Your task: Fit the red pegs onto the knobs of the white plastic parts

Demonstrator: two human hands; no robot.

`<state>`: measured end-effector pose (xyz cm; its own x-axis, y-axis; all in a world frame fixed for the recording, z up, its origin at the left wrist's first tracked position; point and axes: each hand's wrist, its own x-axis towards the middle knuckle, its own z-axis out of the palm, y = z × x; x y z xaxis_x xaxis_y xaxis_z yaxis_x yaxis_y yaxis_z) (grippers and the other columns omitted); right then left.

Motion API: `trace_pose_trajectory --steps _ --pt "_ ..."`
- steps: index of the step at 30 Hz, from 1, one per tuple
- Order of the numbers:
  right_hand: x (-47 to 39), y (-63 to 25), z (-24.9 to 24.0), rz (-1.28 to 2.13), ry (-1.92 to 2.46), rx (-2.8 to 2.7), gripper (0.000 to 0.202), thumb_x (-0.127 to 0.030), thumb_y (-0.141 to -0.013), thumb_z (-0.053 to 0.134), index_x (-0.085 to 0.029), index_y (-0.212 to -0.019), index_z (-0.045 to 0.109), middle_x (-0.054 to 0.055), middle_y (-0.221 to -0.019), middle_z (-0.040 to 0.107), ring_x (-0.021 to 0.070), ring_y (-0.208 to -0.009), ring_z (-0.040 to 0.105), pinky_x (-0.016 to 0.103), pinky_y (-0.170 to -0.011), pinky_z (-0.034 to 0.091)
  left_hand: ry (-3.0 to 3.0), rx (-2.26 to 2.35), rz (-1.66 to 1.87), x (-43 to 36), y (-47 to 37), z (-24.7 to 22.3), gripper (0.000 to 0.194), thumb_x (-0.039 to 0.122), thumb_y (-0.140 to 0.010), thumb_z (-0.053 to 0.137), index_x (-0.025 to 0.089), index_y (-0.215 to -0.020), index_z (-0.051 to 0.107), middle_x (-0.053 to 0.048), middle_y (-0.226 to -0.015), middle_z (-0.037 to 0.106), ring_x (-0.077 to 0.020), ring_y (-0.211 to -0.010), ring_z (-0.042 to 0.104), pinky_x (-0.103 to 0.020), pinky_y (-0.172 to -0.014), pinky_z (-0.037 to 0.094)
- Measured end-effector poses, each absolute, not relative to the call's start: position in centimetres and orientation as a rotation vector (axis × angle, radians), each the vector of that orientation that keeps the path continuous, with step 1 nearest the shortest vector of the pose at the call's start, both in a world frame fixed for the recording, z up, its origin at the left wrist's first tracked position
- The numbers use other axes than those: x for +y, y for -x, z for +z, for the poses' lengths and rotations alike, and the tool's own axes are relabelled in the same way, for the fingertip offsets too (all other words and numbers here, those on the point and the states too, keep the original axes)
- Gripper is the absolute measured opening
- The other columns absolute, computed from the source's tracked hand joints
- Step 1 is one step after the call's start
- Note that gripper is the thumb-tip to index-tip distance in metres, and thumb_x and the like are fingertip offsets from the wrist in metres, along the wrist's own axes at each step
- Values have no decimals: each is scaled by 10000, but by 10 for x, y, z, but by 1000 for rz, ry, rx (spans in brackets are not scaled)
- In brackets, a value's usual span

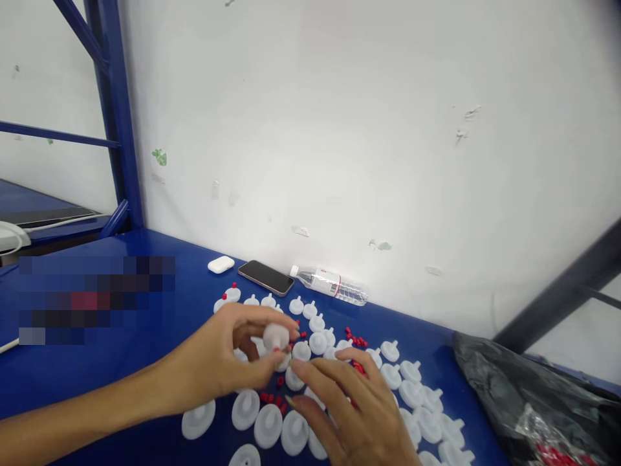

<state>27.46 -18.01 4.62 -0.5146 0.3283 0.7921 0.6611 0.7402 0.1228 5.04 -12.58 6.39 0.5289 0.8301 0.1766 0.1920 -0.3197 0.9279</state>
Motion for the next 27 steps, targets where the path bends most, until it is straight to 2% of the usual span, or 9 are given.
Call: trace_pose_trajectory --steps 4,6,8,10,13,20,24,27 --pt "-180 -278 50 -524 769 -2113 184 -177 -1076 537 -168 -1213 659 13 -1021 797 125 -899 740 313 -896 492 -2015 1111 1023 -102 -36 69 337 515 -959 592 230 -1107 697 -74 -1156 700 -179 -747 667 -277 -565 563" --pt "-181 -279 50 -515 776 -2125 197 -166 -1065 548 -163 -1231 654 17 -1034 788 130 -911 735 318 -901 491 -2204 1261 1042 -91 -28 73 347 524 -1004 515 229 -1030 694 -61 -1085 693 -196 -781 656 -305 -629 543" --pt "-182 -281 49 -508 787 -2137 212 -154 -1051 563 -163 -1244 650 22 -1044 781 137 -920 729 326 -908 491 -2362 1382 979 -84 -22 77 377 514 -1043 438 235 -1027 692 -41 -979 704 -208 -781 642 -333 -697 511" --pt "-182 -282 48 -502 795 -2162 246 -131 -1033 573 -162 -1268 638 33 -1074 774 144 -937 724 333 -909 493 -2443 1452 908 -79 -16 79 402 498 -1058 402 240 -1028 709 -41 -966 734 -235 -845 651 -356 -762 487" --pt "-181 -284 47 -497 799 -2177 271 -105 -1016 569 -159 -1274 632 45 -1095 767 153 -936 718 339 -896 494 -2461 1512 798 -76 -11 78 405 493 -1034 440 251 -989 761 -49 -964 772 -267 -901 671 -360 -780 480" --pt "-180 -286 47 -460 808 -2189 279 -58 -997 563 -158 -1245 640 50 -1100 755 144 -987 703 338 -980 432 -2473 1522 606 -68 -9 59 332 444 -941 525 229 -849 761 -45 -865 786 -224 -726 698 -301 -632 487" --pt "-179 -291 44 -469 874 -2163 277 -62 -992 559 -173 -1234 637 41 -1101 741 145 -1023 695 360 -1054 368 -2482 1607 476 -60 -3 49 246 326 -875 564 230 -721 729 -41 -722 749 -232 -685 708 -293 -591 448" --pt "-178 -295 42 -530 995 -2116 266 -90 -998 560 -198 -1227 642 62 -1149 701 168 -1033 679 389 -1071 348 -2506 1692 463 -59 3 47 210 244 -844 541 226 -748 727 -69 -759 738 -260 -719 710 -310 -601 423"
